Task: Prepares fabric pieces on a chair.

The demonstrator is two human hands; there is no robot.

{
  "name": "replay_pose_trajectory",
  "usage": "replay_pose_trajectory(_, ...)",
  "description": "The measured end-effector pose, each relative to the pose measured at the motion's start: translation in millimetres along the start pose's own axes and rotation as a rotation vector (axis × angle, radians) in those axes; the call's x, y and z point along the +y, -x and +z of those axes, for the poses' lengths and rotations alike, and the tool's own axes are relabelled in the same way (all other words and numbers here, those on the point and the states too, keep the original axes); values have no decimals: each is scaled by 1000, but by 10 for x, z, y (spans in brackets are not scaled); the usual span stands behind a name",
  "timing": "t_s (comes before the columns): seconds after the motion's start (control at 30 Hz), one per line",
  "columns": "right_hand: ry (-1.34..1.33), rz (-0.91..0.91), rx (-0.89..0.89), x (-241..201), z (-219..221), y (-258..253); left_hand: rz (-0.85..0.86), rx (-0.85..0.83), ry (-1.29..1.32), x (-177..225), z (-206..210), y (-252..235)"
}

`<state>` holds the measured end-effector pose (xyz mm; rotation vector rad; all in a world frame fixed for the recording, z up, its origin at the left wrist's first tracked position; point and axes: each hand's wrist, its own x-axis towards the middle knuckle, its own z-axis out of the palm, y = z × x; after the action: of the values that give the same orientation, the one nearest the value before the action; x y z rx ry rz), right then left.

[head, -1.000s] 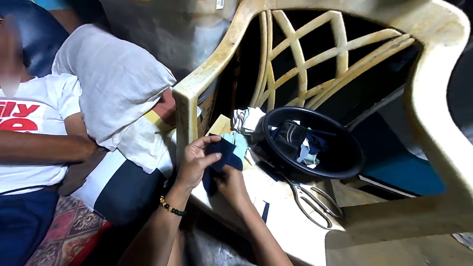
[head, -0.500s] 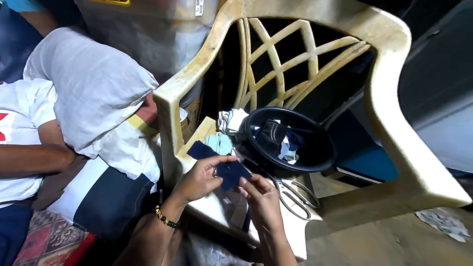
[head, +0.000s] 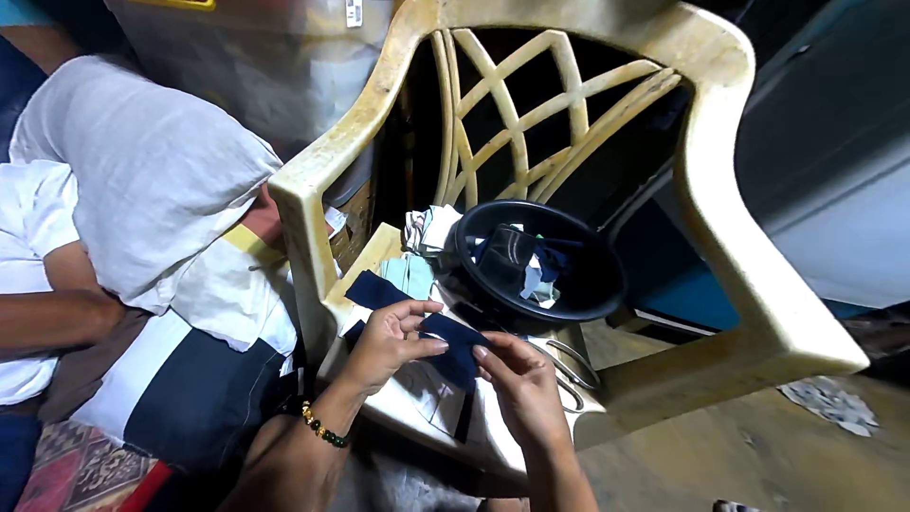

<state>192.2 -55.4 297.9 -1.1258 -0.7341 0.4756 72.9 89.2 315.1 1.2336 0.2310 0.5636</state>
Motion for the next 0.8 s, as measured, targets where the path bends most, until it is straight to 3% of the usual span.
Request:
replay_pose_trajectory(0.3,54,-85,-67,-60,-112,64,29,57,-9,-41,93,21)
replay_pose_trajectory(0.53,85,-214,-119,-44,-212,137,84,-38,3,-81,77,39)
replay_pose_trajectory(0.8,71,-243,-111,-2,-271,248,110,-133,43,-121,43,29)
